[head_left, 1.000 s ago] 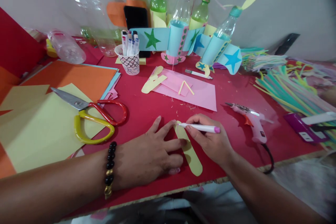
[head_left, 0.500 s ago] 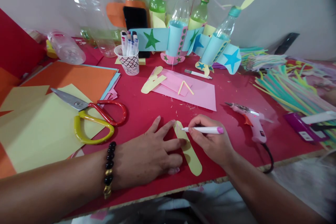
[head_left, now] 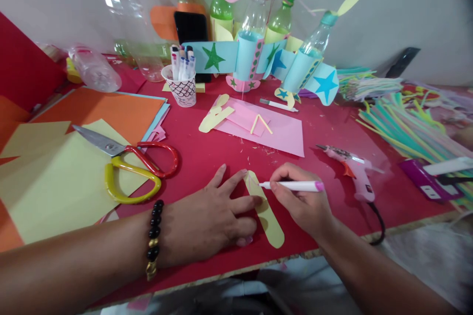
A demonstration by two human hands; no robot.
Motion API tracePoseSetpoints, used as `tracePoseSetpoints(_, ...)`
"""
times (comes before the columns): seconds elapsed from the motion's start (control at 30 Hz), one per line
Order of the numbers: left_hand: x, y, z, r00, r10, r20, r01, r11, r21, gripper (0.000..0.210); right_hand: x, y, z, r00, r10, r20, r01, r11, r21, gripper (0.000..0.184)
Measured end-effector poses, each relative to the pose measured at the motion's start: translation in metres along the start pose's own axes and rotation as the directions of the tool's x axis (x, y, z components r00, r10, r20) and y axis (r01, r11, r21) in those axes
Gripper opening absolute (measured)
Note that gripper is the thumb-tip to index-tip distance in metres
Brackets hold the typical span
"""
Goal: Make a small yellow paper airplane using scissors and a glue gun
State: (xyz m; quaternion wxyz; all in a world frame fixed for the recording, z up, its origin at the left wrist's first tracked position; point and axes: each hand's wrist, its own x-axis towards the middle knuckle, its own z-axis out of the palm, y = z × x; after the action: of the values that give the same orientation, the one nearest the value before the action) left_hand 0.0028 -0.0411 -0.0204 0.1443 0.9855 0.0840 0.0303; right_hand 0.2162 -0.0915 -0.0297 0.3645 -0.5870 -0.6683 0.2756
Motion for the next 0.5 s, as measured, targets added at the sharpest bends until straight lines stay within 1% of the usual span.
tracePoseSetpoints(0.1,-0.0009,0.0005,-0.0003,1.0,0.0,-0.023,0.0,1.0,-0.004,0.015,0.001,-0.002,0.0011,0.999,-0.018,0.026,0.019,1.0,-0.009,0.009)
tracePoseSetpoints(0.2,-0.0018,0.0011,0.0006,0.998,-0.003,-0.059,0.003,1.0,-0.006,0.015,0.0019,-0.0033,0.0029,0.998,-0.01,0.068,0.012,0.999,-0.038,0.011)
tracePoseSetpoints(0.37,-0.0025,0.0007,0.0035,0.998,-0.004,-0.061,0.003,1.0,-0.006,0.016,0.0025,-0.0027,0.0053,0.996,-0.002,0.091,0.006,0.999,-0.039,0.011)
tracePoseSetpoints(0.5,-0.0026,0.0006,0.0039,0.998,-0.006,-0.059,0.005,1.0,-0.009,0.017,0.0025,-0.0017,0.0061,0.995,-0.022,0.098,0.025,0.999,-0.034,0.009)
